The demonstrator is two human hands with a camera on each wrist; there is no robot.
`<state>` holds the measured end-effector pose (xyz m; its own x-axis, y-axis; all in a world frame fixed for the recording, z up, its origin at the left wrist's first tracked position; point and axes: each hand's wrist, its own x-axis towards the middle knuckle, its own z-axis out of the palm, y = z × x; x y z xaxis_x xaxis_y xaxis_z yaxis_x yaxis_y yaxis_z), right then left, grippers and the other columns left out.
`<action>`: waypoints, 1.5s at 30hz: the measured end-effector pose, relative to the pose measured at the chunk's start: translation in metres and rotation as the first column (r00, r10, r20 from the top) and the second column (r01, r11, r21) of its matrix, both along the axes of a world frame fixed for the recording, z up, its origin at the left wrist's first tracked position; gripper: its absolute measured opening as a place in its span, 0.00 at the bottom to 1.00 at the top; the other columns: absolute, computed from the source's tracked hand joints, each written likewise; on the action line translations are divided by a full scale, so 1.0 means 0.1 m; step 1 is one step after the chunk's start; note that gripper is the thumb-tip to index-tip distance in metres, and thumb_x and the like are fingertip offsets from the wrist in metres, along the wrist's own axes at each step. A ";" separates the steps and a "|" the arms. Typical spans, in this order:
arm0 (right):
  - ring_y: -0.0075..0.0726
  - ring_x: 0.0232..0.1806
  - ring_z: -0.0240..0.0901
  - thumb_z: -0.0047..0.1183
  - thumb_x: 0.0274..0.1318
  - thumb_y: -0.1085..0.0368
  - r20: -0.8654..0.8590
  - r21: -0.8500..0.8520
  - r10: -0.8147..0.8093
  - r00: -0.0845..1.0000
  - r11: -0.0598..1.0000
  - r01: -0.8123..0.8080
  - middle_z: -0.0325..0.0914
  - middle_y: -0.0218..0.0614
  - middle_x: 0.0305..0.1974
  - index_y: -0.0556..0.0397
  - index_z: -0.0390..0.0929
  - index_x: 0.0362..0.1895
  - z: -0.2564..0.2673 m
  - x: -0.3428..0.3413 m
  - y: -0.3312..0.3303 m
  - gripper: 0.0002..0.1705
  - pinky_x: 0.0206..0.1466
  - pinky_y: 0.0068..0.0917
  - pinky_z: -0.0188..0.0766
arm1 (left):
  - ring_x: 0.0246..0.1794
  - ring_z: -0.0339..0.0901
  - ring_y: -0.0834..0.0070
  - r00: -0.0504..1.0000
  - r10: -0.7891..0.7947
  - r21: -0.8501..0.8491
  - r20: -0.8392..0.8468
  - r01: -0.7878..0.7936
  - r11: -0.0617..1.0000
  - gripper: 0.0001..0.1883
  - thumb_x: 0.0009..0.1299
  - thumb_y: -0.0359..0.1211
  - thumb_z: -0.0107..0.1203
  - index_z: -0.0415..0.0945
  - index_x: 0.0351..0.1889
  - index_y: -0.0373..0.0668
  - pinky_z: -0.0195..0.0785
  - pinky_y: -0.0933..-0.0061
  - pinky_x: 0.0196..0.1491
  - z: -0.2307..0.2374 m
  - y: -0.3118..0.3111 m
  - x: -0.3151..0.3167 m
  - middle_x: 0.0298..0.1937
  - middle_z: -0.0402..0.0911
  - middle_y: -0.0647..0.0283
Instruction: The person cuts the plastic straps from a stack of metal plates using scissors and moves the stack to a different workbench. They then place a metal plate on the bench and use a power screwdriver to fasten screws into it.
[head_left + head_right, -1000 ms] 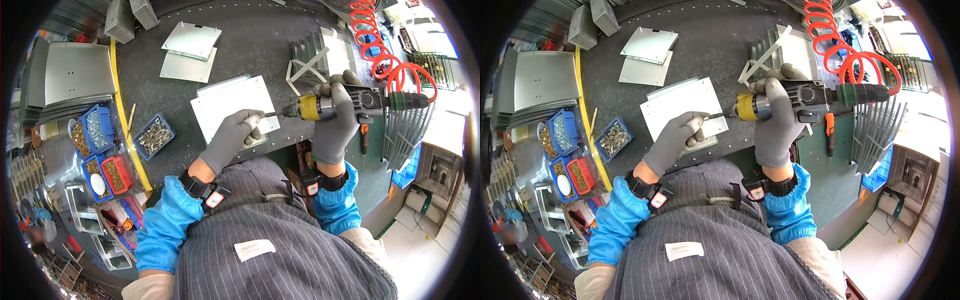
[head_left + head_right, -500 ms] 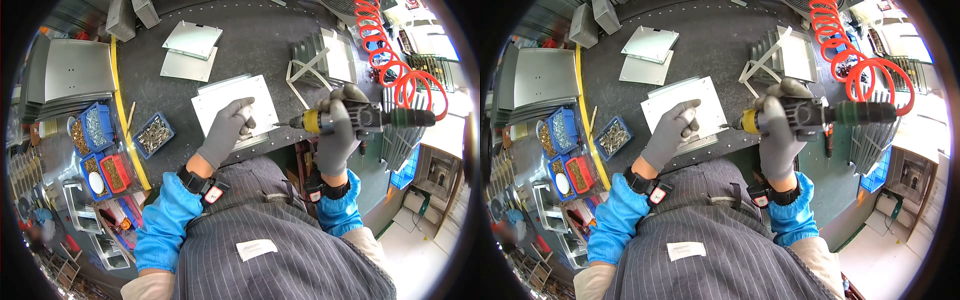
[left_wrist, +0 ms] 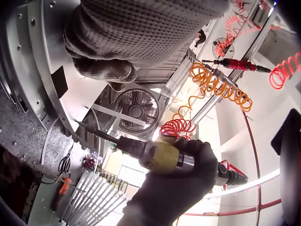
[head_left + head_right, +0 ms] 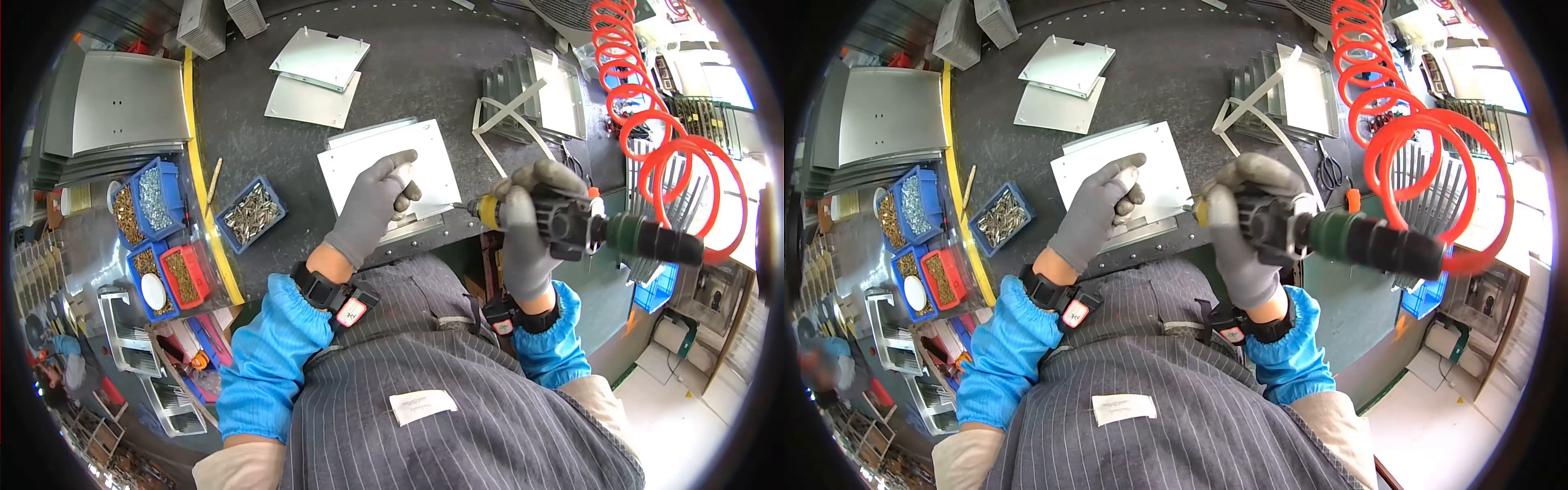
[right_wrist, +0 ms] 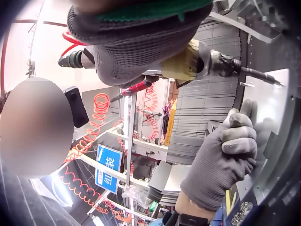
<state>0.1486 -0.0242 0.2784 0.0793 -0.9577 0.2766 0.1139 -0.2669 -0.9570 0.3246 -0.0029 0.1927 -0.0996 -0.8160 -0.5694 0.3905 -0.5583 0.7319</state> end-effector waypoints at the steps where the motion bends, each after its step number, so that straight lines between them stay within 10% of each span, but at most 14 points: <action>1: 0.28 0.36 0.76 0.51 0.52 0.84 -0.064 -0.007 0.040 0.997 0.999 -0.041 0.75 0.36 0.38 0.56 0.67 0.48 -0.02 -0.01 0.02 0.19 0.41 0.28 0.77 | 0.24 0.61 0.93 1.000 -0.004 -0.012 0.005 0.004 1.000 0.20 0.76 0.32 0.42 0.70 0.64 0.40 0.55 0.90 0.23 0.00 0.00 0.00 0.32 0.74 0.71; 18: 0.24 0.36 0.75 0.53 0.55 0.80 -0.270 -0.047 0.080 0.960 0.994 -0.096 0.75 0.34 0.37 0.55 0.67 0.53 -0.08 -0.03 -0.05 0.22 0.39 0.26 0.76 | 0.23 0.62 0.90 1.000 0.019 -0.006 0.002 -0.019 1.000 0.23 0.74 0.28 0.38 0.69 0.66 0.40 0.56 0.89 0.23 -0.01 -0.01 -0.01 0.32 0.74 0.68; 20: 0.30 0.39 0.76 0.53 0.55 0.80 0.073 -0.032 0.014 0.997 0.999 -0.012 0.74 0.37 0.41 0.54 0.67 0.56 0.03 0.01 -0.03 0.23 0.42 0.31 0.78 | 0.23 0.60 0.89 1.000 -0.016 -0.008 0.024 0.016 1.000 0.21 0.76 0.30 0.40 0.70 0.65 0.41 0.60 0.89 0.27 -0.01 0.01 0.00 0.33 0.73 0.68; 24: 0.34 0.38 0.75 0.53 0.55 0.73 0.180 -0.094 0.022 0.983 0.996 -0.005 0.74 0.39 0.44 0.56 0.67 0.61 0.39 -0.04 -0.24 0.27 0.46 0.39 0.76 | 0.29 0.72 0.85 0.984 0.035 0.020 -0.174 -0.032 0.999 0.19 0.77 0.32 0.41 0.69 0.64 0.38 0.72 0.84 0.36 -0.03 -0.01 0.07 0.39 0.78 0.63; 27: 0.34 0.38 0.74 0.51 0.55 0.73 0.235 -0.082 0.046 0.971 0.996 -0.028 0.74 0.39 0.44 0.57 0.66 0.62 0.42 0.08 -0.30 0.28 0.46 0.39 0.75 | 0.55 0.79 0.67 0.792 0.091 0.020 -0.604 -0.100 0.995 0.19 0.77 0.30 0.42 0.67 0.63 0.29 0.79 0.70 0.55 -0.07 0.14 0.20 0.54 0.78 0.51; 45: 0.35 0.38 0.77 0.47 0.57 0.75 0.218 -0.029 0.316 0.923 0.948 -0.317 0.73 0.40 0.43 0.59 0.65 0.59 0.33 0.85 -0.30 0.24 0.46 0.40 0.77 | 0.56 0.79 0.63 0.699 0.348 0.075 -0.625 -0.390 0.918 0.18 0.81 0.35 0.39 0.65 0.60 0.32 0.79 0.70 0.57 0.13 0.66 0.42 0.55 0.76 0.50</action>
